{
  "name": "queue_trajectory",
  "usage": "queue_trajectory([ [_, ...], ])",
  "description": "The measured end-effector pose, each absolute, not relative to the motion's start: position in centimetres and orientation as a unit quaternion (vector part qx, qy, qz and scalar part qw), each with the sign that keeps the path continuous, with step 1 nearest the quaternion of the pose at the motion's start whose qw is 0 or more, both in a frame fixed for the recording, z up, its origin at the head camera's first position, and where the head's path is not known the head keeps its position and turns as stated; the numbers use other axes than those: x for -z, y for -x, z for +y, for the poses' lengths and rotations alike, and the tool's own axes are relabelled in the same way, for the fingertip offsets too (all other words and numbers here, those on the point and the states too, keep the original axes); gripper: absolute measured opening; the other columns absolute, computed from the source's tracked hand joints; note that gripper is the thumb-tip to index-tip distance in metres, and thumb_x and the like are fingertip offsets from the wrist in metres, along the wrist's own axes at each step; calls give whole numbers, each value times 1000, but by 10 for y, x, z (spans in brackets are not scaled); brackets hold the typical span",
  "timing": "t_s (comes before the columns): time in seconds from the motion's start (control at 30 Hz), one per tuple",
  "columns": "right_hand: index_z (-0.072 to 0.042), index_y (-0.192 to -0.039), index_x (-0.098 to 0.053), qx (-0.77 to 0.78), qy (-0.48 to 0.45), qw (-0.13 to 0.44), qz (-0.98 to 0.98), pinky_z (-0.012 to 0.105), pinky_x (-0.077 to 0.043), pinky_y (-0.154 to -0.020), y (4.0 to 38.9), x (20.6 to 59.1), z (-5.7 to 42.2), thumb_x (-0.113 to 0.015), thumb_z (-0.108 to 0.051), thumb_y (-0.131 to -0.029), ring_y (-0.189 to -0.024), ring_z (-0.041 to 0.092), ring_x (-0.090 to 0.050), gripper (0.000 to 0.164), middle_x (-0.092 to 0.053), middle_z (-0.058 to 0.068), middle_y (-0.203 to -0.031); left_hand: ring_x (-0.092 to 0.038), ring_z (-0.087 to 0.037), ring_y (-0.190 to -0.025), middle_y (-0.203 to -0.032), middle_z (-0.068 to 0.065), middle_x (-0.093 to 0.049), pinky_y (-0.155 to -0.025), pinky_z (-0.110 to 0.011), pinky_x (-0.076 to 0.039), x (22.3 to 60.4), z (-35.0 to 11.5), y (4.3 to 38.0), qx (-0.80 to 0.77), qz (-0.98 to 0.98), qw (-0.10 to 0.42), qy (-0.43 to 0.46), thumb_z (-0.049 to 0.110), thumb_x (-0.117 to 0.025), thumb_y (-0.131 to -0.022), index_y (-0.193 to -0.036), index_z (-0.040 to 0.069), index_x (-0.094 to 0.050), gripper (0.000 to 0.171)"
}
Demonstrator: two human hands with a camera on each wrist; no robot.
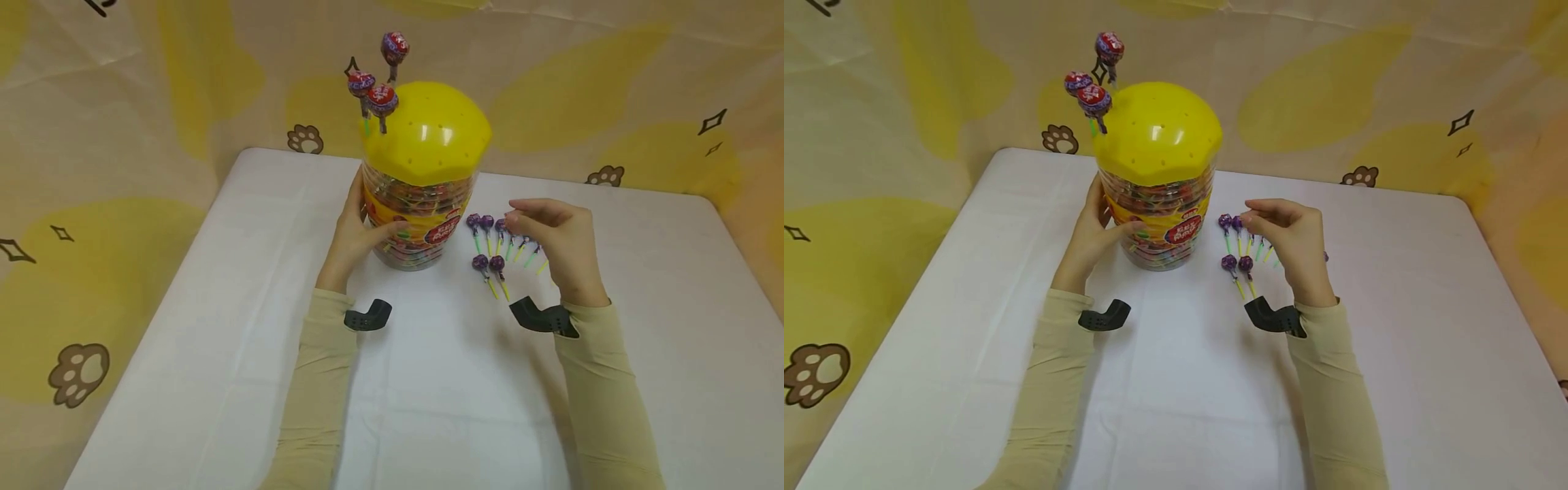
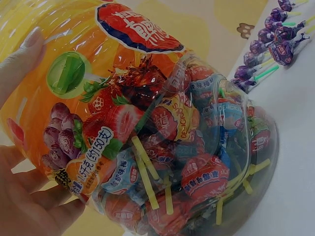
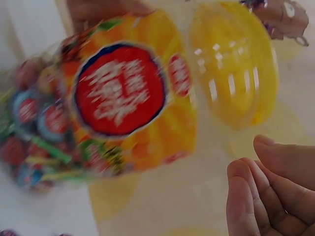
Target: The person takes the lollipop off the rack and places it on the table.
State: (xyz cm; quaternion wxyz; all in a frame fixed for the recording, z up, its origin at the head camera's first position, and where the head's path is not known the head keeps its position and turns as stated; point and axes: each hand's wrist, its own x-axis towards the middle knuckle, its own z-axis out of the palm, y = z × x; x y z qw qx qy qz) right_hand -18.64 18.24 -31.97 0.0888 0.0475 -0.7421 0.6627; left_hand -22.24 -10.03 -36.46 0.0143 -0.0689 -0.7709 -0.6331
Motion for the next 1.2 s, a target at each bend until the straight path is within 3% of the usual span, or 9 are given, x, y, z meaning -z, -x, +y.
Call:
queue_trajectory([
  [0.5, 6, -100, -70, -707, -144, 105, -684, 27, -55, -79, 188, 260, 136, -75, -4, -79, -81, 28, -63, 24, -69, 14, -93, -22, -21, -140, -155, 4, -19, -115, -41, -21, 362, -100, 221, 631, -773, 13, 69, 28, -78, -78, -152, 29, -8, 102],
  [1.2, 1, -99, -72, -691, -168, 144, -688, 29, -53, -86, 217, 220, 85, -75, -3, -78, -91, 25, -64, 22, -70, 11, -92, -23, -20, -140, -155, 6, -20, -114, -43, -22, 363, -101, 221, 636, -768, 17, 81, 27, -77, -80, -152, 30, -9, 99],
])
